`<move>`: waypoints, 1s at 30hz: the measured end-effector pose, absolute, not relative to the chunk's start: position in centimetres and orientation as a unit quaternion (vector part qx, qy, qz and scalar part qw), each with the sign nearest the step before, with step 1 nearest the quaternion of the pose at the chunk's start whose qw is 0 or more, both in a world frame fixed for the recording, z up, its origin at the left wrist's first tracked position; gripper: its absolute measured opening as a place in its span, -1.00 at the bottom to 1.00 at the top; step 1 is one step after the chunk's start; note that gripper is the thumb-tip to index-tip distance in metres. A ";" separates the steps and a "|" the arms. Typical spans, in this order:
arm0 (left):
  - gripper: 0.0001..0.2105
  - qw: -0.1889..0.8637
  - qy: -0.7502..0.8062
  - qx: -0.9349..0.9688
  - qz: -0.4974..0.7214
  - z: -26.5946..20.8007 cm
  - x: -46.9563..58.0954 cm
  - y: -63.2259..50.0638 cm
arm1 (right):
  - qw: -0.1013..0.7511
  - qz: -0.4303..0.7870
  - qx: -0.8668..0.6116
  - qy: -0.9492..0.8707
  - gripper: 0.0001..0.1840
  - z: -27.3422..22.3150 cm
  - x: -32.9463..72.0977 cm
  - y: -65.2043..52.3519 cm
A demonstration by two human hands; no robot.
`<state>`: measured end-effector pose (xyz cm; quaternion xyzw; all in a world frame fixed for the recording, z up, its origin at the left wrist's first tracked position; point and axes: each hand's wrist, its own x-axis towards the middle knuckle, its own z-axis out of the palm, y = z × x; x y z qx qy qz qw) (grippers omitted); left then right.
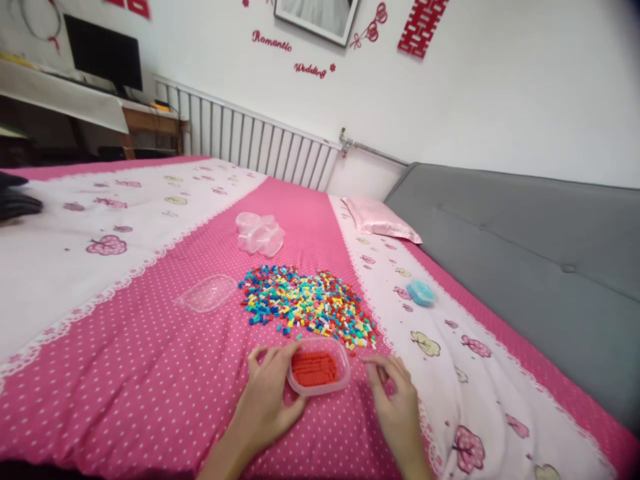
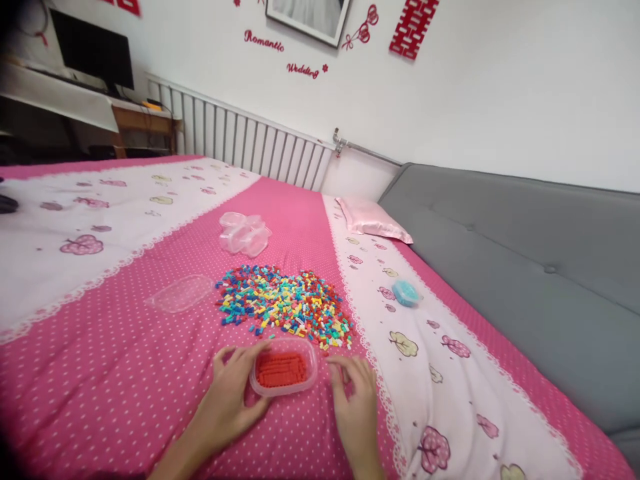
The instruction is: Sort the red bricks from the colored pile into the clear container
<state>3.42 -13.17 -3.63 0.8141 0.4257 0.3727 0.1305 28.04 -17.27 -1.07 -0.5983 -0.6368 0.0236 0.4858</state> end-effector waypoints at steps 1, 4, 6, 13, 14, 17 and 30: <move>-0.33 0.126 0.431 0.812 0.374 -3.5 3.4 -13.2 | 0.514 0.024 -0.617 -0.596 -0.70 -2.5 28.0 -17.7; -0.29 0.112 0.444 0.805 0.377 -3.4 3.3 -13.2 | 0.538 0.044 -0.645 -0.541 -0.60 -6.2 27.6 -18.2; -0.26 0.098 0.448 0.803 0.380 -3.5 3.3 -13.1 | 0.522 0.043 -0.657 -0.542 -0.55 -7.6 27.2 -18.1; -0.32 0.047 0.452 0.801 0.390 -4.0 3.3 -12.8 | 0.446 -0.024 -0.666 -0.598 -0.60 -7.6 26.4 -18.0; -0.33 0.046 0.453 0.800 0.390 -4.0 3.3 -12.8 | 0.439 -0.034 -0.665 -0.603 -0.62 -7.4 26.4 -18.0; -0.36 0.048 0.461 0.794 0.393 -4.0 3.3 -12.9 | 0.425 -0.059 -0.669 -0.607 -0.66 -6.9 26.2 -18.1; -0.49 0.099 0.471 0.753 0.448 -4.7 2.6 -13.0 | 0.430 -0.065 -0.670 -0.601 -0.68 -5.5 25.5 -18.3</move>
